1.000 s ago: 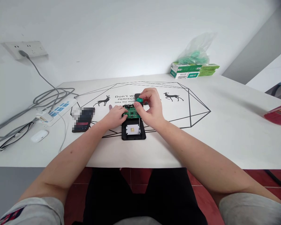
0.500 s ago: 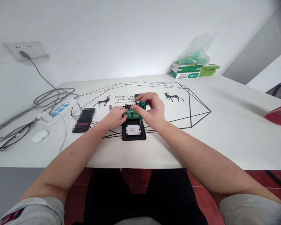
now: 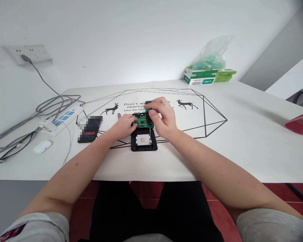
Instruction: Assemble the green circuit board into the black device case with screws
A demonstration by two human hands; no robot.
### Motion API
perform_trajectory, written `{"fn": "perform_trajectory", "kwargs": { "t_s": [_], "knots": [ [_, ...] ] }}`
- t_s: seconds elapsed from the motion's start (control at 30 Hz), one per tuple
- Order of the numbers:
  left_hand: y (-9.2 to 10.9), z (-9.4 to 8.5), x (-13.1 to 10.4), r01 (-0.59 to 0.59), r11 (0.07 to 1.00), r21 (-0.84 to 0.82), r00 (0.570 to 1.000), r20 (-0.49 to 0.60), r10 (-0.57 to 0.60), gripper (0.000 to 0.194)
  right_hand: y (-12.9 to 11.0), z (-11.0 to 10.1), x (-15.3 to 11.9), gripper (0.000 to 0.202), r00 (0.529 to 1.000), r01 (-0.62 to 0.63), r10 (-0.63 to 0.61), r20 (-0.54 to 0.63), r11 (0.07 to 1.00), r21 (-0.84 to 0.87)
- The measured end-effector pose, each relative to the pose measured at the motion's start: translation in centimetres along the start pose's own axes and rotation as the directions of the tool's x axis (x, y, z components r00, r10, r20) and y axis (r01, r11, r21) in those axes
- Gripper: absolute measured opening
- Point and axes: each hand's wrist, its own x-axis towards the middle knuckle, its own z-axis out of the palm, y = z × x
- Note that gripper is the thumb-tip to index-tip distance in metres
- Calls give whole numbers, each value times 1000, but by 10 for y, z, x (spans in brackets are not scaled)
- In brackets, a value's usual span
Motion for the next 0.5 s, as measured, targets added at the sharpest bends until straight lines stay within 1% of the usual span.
{"fn": "perform_trajectory", "kwargs": {
  "t_s": [0.17,0.3,0.43,0.47,0.5],
  "knots": [
    [-2,-1,-1,-12,1000,6,1000,17,12,27,2,-1,-1,25,999,-32,32,2,999,-20],
    [-1,-1,-1,-23,1000,1,1000,15,23,27,0,-1,2,18,998,-56,57,2,998,-37],
    [-1,-2,-1,-18,1000,1,1000,22,18,25,0,0,5,3,998,-54,54,-18,998,-27],
    [-1,-2,-1,-17,1000,2,1000,24,17,25,1,1,5,3,998,-60,60,-22,998,-25],
    [-1,-2,0,-16,1000,2,1000,25,16,24,2,1,4,7,997,-72,72,-23,997,-16]
  ]
}}
